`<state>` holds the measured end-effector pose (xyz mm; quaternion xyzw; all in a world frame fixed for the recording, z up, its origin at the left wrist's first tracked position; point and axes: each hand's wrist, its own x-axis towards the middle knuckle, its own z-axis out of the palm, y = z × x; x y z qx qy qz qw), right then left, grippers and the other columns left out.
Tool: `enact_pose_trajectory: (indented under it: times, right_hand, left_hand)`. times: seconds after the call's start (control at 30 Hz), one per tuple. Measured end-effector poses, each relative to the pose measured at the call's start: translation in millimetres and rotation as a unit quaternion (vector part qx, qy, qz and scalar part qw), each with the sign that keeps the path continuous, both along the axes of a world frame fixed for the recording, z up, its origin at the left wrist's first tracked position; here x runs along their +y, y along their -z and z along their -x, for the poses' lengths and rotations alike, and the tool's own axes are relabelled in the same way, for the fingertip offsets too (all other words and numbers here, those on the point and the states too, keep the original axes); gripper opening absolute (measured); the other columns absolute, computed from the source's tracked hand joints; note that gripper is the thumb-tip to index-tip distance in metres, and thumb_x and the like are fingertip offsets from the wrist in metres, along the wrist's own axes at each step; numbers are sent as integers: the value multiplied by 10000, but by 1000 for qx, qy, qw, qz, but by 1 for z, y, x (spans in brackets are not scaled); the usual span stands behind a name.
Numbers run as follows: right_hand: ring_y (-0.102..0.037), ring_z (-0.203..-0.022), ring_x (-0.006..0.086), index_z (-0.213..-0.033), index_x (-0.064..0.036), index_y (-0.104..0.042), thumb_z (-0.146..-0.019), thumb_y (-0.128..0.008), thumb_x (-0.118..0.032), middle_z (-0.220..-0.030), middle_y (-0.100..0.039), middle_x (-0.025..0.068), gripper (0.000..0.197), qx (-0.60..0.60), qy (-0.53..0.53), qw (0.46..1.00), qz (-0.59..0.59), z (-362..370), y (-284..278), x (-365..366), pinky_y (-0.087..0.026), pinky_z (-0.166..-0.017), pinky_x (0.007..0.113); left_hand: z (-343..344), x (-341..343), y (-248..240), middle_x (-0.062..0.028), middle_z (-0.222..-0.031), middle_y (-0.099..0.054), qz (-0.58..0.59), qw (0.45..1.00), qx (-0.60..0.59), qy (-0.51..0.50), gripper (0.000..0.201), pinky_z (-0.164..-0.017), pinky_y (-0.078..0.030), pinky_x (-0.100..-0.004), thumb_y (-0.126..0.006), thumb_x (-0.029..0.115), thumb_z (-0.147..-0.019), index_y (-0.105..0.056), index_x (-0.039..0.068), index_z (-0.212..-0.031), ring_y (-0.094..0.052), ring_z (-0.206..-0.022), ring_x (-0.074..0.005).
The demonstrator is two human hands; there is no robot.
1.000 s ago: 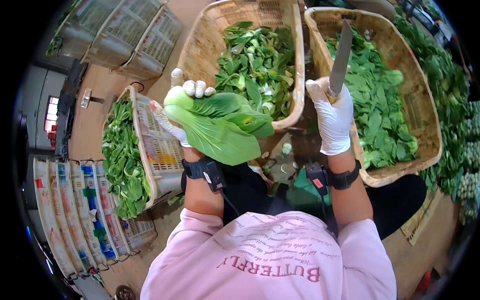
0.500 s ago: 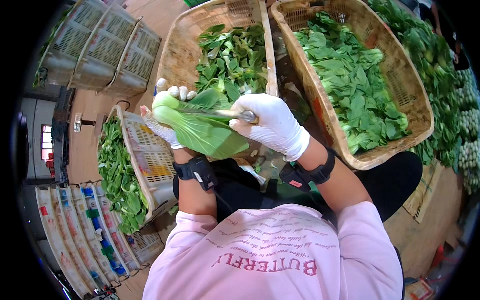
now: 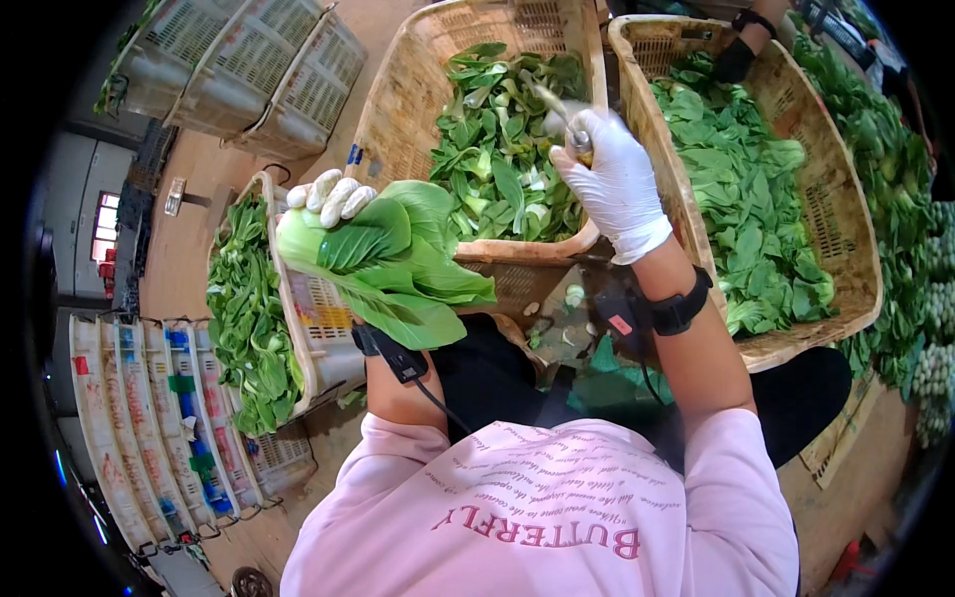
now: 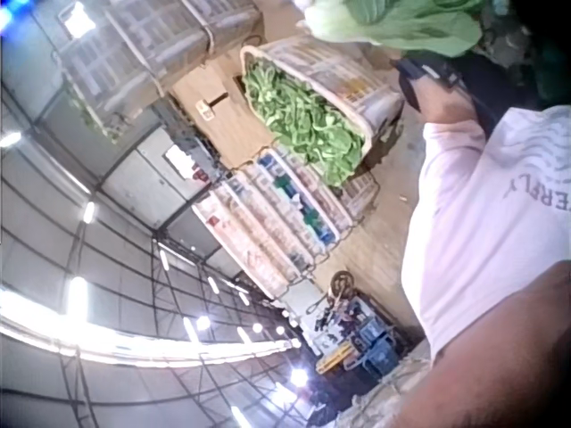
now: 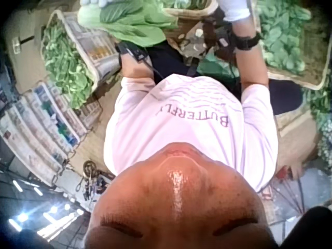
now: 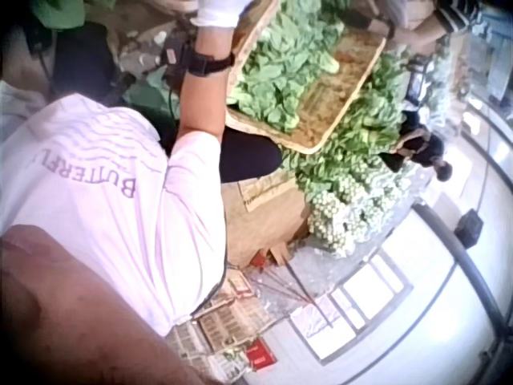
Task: The person trims the ends of leafy green vegetables using a knife and places them into a large plastic basket.
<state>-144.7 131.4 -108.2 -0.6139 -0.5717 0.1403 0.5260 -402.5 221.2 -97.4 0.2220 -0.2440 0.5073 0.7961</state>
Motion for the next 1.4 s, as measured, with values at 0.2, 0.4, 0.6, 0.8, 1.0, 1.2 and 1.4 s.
enact_pose_trajectory:
  times: [0.2, 0.4, 0.6, 0.8, 1.0, 1.2, 1.4]
  right_hand:
    - [-576, -772, 119, -971, 6, -549, -718, -797, -226, -877, -615, 66, 424, 221, -84, 971, 46, 14, -25, -28, -477, -684, 278]
    - [-628, -879, 330, -1198, 12, -509, -678, -803, -337, -1030, -631, 162, 691, -130, -79, 987, -56, 49, -4, -49, -504, -781, 340]
    - [-590, -772, 149, -1003, 19, -553, -720, -785, -238, -831, -606, 47, 447, 334, 29, 924, 183, -56, 20, -149, -501, -669, 295]
    - [-582, -673, 141, -1023, -7, -609, -788, -727, -270, -828, -631, 44, 372, 275, 309, 903, 113, -289, 40, -291, -481, -603, 291]
    - [-601, -740, 183, -1048, -53, -589, -868, -663, -320, -861, -597, 71, 330, 441, 350, 821, -94, -393, 27, -274, -532, -546, 375]
    - [-615, -597, 145, -1021, -67, -558, -926, -560, -361, -757, -607, 55, 309, 409, 199, 888, -60, -308, 2, -206, -515, -471, 268]
    - [-573, -657, 77, -1039, -64, -566, -895, -601, -287, -831, -610, 23, 268, 327, 238, 913, -55, -301, 2, -191, -473, -560, 212]
  left_hand:
    - [-15, 3, -2, -46, -878, -543, -30, 994, 98, -29, 424, -726, -413, -341, -526, 476, -882, -598, 71, -987, -517, -752, -163]
    - [-65, -15, 32, -92, -949, -576, 14, 910, 399, -108, 576, -751, -486, -375, -473, 607, -867, -547, 53, -1009, -557, -884, -231]
    - [-155, -74, 15, -111, -1223, -495, 93, 838, 533, -74, 622, -1006, -334, -367, -472, 537, -904, -451, 70, -1315, -459, -1147, -237]
    - [-191, -67, 42, -27, -1030, -637, -63, 761, 646, 7, 335, -813, -408, -238, -559, 321, -928, -601, 69, -1145, -581, -965, -129]
    - [-271, -61, 41, -101, -1036, -657, -382, 610, 690, -80, 376, -884, -441, -293, -561, 299, -911, -602, -4, -1132, -610, -974, -186]
    - [-406, -40, 81, -90, -1149, -651, -622, -53, 781, 25, 529, -894, -441, -399, -622, 519, -753, -686, 88, -1053, -620, -1045, -290]
    - [-429, -37, 110, -146, -1066, -661, -609, -84, 784, 88, 453, -829, -491, -355, -698, 249, -697, -652, 45, -1099, -636, -970, -293]
